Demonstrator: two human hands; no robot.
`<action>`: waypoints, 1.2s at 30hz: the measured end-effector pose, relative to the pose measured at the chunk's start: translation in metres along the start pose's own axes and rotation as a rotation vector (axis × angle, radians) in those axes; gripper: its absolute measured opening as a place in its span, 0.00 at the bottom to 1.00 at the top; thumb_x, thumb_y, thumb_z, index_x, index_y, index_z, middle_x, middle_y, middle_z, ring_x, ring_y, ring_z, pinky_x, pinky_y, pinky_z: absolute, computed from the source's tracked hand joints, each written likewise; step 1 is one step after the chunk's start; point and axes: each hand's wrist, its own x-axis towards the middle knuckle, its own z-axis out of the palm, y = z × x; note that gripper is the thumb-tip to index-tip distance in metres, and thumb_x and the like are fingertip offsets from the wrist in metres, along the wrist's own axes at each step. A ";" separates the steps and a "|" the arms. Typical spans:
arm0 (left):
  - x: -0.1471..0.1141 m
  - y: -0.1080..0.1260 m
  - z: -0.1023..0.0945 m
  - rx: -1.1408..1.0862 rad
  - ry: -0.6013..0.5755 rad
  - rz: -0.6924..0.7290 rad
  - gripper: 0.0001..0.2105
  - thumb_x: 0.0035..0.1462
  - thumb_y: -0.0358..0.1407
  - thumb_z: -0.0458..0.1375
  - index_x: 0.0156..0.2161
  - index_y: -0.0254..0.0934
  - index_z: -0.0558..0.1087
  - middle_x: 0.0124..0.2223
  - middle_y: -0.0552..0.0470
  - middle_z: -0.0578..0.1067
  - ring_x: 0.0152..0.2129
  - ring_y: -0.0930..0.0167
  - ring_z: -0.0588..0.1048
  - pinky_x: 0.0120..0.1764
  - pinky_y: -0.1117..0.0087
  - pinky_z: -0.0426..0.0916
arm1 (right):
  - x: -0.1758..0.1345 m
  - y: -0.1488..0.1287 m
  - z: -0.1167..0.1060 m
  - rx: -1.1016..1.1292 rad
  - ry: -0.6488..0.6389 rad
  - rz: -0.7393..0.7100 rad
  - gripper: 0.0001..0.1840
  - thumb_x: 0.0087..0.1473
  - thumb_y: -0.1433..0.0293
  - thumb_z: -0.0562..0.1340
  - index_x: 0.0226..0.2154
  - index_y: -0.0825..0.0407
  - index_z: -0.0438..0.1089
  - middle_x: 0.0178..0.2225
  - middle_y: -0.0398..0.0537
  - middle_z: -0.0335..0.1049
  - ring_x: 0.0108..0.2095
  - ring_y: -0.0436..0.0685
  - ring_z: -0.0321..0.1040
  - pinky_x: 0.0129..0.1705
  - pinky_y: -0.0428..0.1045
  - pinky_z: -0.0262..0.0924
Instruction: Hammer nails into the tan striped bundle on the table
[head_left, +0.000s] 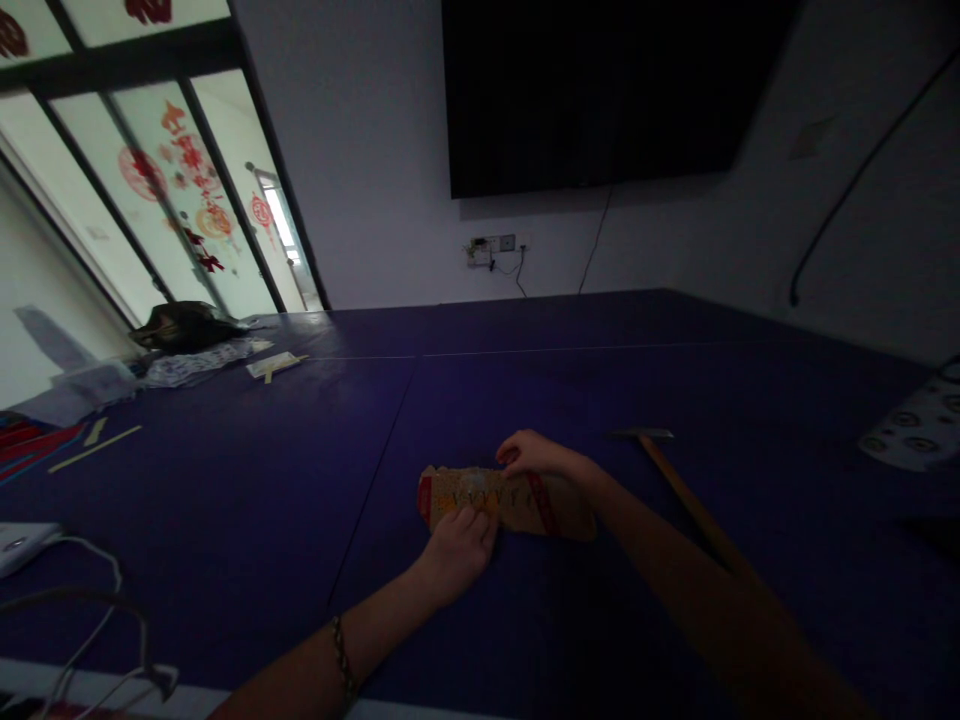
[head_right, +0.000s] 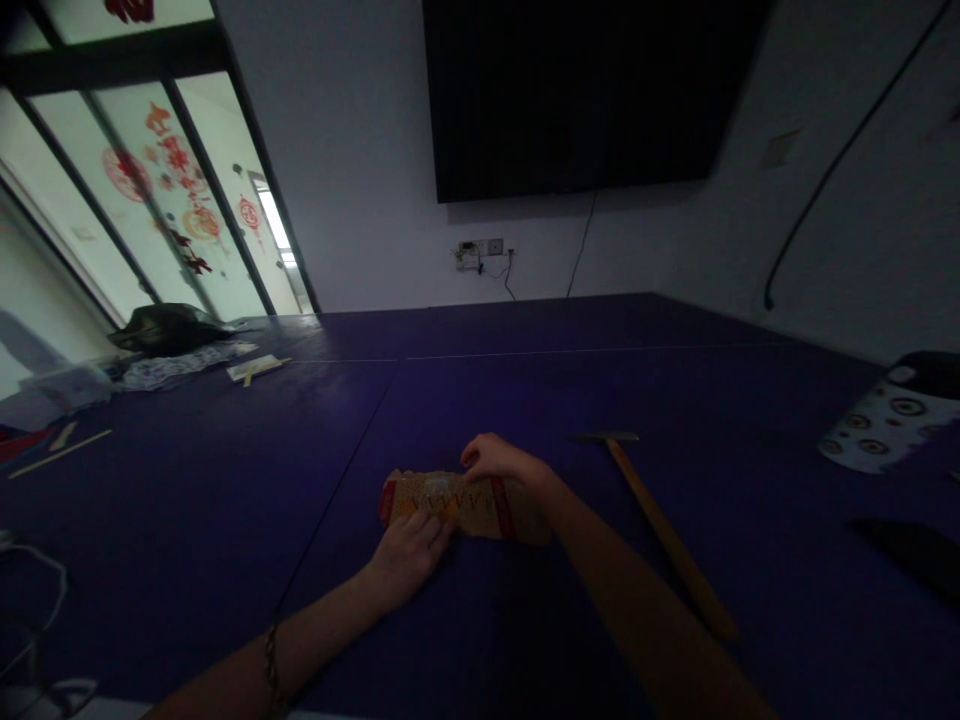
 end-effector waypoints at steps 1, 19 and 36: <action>0.003 0.000 0.001 0.002 -0.038 -0.018 0.10 0.58 0.26 0.50 0.43 0.28 0.69 0.29 0.48 0.73 0.29 0.67 0.72 0.28 0.68 0.67 | 0.005 0.000 0.003 -0.026 -0.049 0.008 0.10 0.48 0.74 0.65 0.36 0.58 0.70 0.38 0.47 0.74 0.38 0.54 0.71 0.43 0.55 0.66; 0.013 -0.002 0.024 -0.070 -0.187 -0.061 0.10 0.58 0.24 0.49 0.33 0.30 0.73 0.31 0.46 0.76 0.32 0.66 0.73 0.32 0.67 0.67 | 0.005 0.002 0.015 -0.256 -0.139 0.133 0.10 0.53 0.68 0.61 0.37 0.55 0.69 0.40 0.47 0.71 0.40 0.55 0.68 0.42 0.55 0.64; 0.067 -0.038 0.033 -0.147 -0.104 0.259 0.12 0.60 0.32 0.46 0.30 0.34 0.70 0.24 0.51 0.72 0.23 0.72 0.71 0.25 0.74 0.62 | -0.073 0.018 0.033 -0.234 0.213 0.617 0.14 0.53 0.64 0.61 0.39 0.56 0.68 0.40 0.51 0.71 0.40 0.56 0.69 0.40 0.53 0.65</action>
